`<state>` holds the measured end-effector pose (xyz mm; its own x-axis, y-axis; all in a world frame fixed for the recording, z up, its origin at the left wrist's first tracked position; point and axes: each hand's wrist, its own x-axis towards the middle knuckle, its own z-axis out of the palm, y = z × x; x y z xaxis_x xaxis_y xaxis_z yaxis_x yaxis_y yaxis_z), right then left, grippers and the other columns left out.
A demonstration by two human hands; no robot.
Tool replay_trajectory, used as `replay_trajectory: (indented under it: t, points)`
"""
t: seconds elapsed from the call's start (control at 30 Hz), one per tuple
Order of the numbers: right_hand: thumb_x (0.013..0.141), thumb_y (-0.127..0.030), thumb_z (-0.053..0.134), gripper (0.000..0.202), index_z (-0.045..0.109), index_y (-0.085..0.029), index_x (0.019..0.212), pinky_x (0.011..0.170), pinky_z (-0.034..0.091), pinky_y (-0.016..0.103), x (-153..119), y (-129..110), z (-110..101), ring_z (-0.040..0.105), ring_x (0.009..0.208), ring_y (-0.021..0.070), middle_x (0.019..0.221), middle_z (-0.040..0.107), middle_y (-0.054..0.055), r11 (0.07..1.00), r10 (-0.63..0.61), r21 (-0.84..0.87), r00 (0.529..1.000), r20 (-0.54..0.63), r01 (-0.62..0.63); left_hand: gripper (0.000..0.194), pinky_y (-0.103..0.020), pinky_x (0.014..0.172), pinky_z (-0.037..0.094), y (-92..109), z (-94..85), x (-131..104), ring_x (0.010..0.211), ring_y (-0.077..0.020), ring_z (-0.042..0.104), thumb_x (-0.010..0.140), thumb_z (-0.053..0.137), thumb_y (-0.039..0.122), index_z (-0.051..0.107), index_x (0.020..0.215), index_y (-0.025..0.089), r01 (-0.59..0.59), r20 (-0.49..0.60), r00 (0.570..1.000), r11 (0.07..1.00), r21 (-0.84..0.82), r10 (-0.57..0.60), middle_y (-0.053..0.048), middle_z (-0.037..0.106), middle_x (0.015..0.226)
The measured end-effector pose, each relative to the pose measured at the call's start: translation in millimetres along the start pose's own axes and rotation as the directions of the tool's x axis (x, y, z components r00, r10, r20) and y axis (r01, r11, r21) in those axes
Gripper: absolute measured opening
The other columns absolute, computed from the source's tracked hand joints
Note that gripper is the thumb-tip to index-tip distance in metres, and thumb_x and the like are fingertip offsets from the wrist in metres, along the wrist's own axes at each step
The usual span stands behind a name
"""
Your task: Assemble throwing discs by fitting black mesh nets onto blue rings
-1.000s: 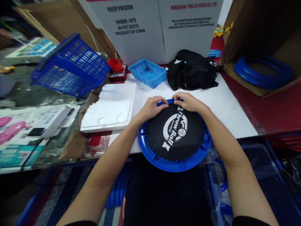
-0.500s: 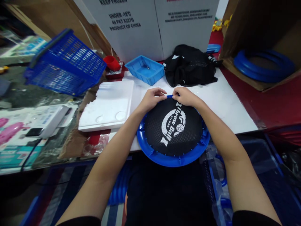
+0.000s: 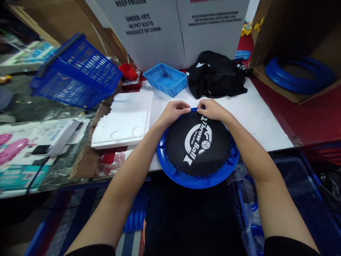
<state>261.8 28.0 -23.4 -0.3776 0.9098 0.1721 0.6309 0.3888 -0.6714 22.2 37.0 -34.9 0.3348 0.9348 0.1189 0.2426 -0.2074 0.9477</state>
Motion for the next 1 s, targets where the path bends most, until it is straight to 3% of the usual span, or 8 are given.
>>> replay_trajectory:
  t: [0.23,0.4,0.53,0.6,0.7,0.83,1.0]
  points:
    - [0.085,-0.034,0.070,0.014,0.076,-0.022,0.086,0.089,0.054,0.042,1.6,2.0,-6.2,0.071,0.091,0.0275,0.092,0.080,0.007,0.996,0.055,0.073,0.997,0.049,-0.058,0.003,-0.038,0.093,0.058,1.0,7.9,-2.3,0.087,-0.0221,0.074,0.083,0.080,0.018,0.080,0.085,0.019,-0.099,-0.031,0.994,0.975,0.200,0.107,-0.005,0.083,0.088]
    - [0.089,-0.026,0.069,0.009,0.076,-0.020,0.086,0.088,0.052,0.039,-0.4,-2.8,-1.2,0.072,0.092,0.0255,0.093,0.081,0.007,0.999,0.035,-0.012,0.999,-0.008,-0.035,0.014,-0.039,0.096,0.059,0.8,4.8,-4.7,0.095,-0.0239,0.076,0.089,0.070,0.014,0.082,0.094,0.019,-0.222,0.060,0.975,0.920,0.323,0.214,-0.006,0.084,0.097]
    - [0.089,-0.018,0.069,0.008,0.075,-0.020,0.084,0.086,0.051,0.037,1.2,-6.0,5.5,0.071,0.091,0.0249,0.092,0.081,0.007,0.994,0.036,-0.104,0.998,-0.060,-0.042,0.031,-0.043,0.105,0.058,5.5,1.5,-10.5,0.112,-0.0261,0.075,0.095,0.058,0.007,0.084,0.106,0.020,-0.441,0.193,0.897,0.792,0.423,0.397,-0.010,0.082,0.116]
    - [0.090,-0.018,0.071,0.009,0.075,-0.020,0.082,0.086,0.051,0.036,2.7,-5.3,5.8,0.071,0.091,0.0246,0.090,0.080,0.007,0.994,0.052,-0.096,0.997,-0.058,-0.058,0.033,-0.045,0.108,0.057,7.2,1.4,-14.3,0.117,-0.0275,0.074,0.100,0.056,0.010,0.084,0.114,0.021,-0.518,0.282,0.855,0.716,0.469,0.434,-0.011,0.082,0.122]
    - [0.091,-0.021,0.073,0.009,0.075,-0.020,0.082,0.088,0.051,0.036,3.5,-2.6,2.5,0.071,0.091,0.0239,0.090,0.080,0.005,0.997,0.065,-0.032,0.998,-0.018,-0.066,0.030,-0.047,0.108,0.057,8.4,2.0,-19.6,0.116,-0.0290,0.075,0.106,0.057,0.017,0.082,0.123,0.020,-0.550,0.356,0.835,0.646,0.529,0.419,-0.012,0.083,0.124]
    - [0.091,-0.022,0.074,0.008,0.076,-0.019,0.084,0.088,0.052,0.035,3.6,-0.8,0.3,0.071,0.091,0.0229,0.091,0.080,0.005,0.995,0.097,0.020,0.995,0.029,-0.098,0.032,-0.047,0.107,0.057,15.3,3.7,-26.1,0.119,-0.0300,0.074,0.109,0.055,0.018,0.080,0.129,0.019,-0.531,0.385,0.847,0.562,0.634,0.367,-0.013,0.082,0.129]
    - [0.087,-0.015,0.071,0.012,0.075,-0.018,0.076,0.087,0.052,0.036,7.7,-4.4,9.6,0.070,0.091,0.0250,0.089,0.079,0.008,0.986,0.141,-0.087,0.989,-0.052,-0.145,0.038,-0.049,0.097,0.057,26.6,7.7,-30.4,0.117,-0.0352,0.072,0.112,0.049,0.020,0.078,0.136,0.014,-0.488,0.425,0.872,0.348,0.801,0.245,-0.020,0.076,0.134]
